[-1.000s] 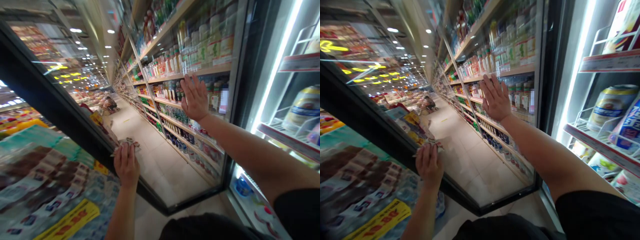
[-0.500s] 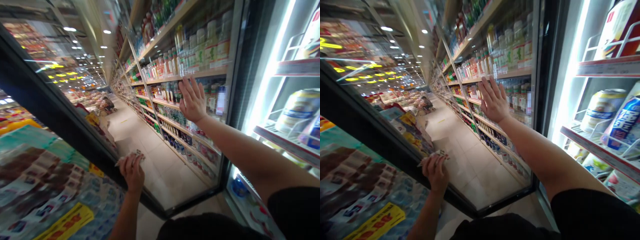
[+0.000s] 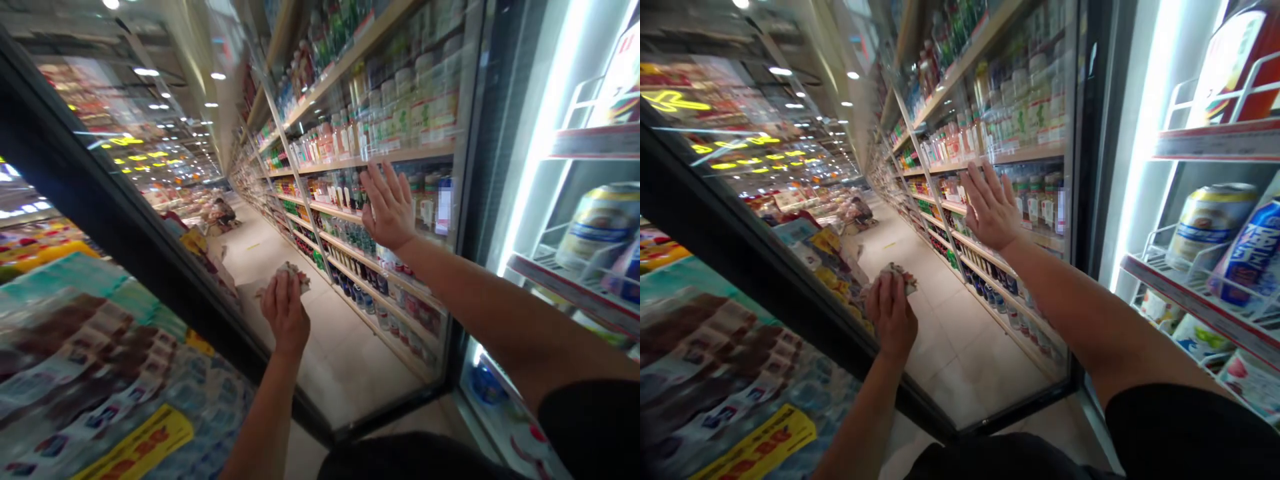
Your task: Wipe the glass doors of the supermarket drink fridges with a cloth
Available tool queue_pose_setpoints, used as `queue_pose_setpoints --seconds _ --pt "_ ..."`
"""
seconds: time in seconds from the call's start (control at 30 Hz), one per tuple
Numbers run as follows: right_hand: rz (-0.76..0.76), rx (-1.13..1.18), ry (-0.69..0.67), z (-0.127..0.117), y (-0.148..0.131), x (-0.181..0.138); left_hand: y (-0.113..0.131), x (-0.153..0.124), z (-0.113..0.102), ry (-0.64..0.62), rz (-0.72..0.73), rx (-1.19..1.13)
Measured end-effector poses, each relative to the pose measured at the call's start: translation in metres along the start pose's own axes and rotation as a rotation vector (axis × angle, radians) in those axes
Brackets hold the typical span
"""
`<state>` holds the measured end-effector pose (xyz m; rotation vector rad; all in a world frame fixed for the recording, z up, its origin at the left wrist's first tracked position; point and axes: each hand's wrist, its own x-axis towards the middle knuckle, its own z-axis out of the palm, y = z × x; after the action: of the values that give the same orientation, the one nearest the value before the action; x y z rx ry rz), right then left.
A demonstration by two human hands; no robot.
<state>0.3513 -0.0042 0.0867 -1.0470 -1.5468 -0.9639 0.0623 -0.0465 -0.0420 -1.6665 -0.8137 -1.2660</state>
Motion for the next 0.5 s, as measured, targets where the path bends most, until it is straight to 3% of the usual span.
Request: queue_pose_setpoints --seconds 0.2,0.37,0.5 --pt "0.006 0.013 0.003 0.0 -0.001 0.0 0.04 0.007 0.012 -0.095 0.055 -0.024" --pt "0.007 -0.007 -0.001 0.0 -0.001 0.001 0.049 0.056 0.027 -0.012 -0.053 -0.056" --pt "-0.015 -0.06 0.031 0.001 0.0 0.0 0.064 0.057 0.038 -0.045 -0.044 -0.122"
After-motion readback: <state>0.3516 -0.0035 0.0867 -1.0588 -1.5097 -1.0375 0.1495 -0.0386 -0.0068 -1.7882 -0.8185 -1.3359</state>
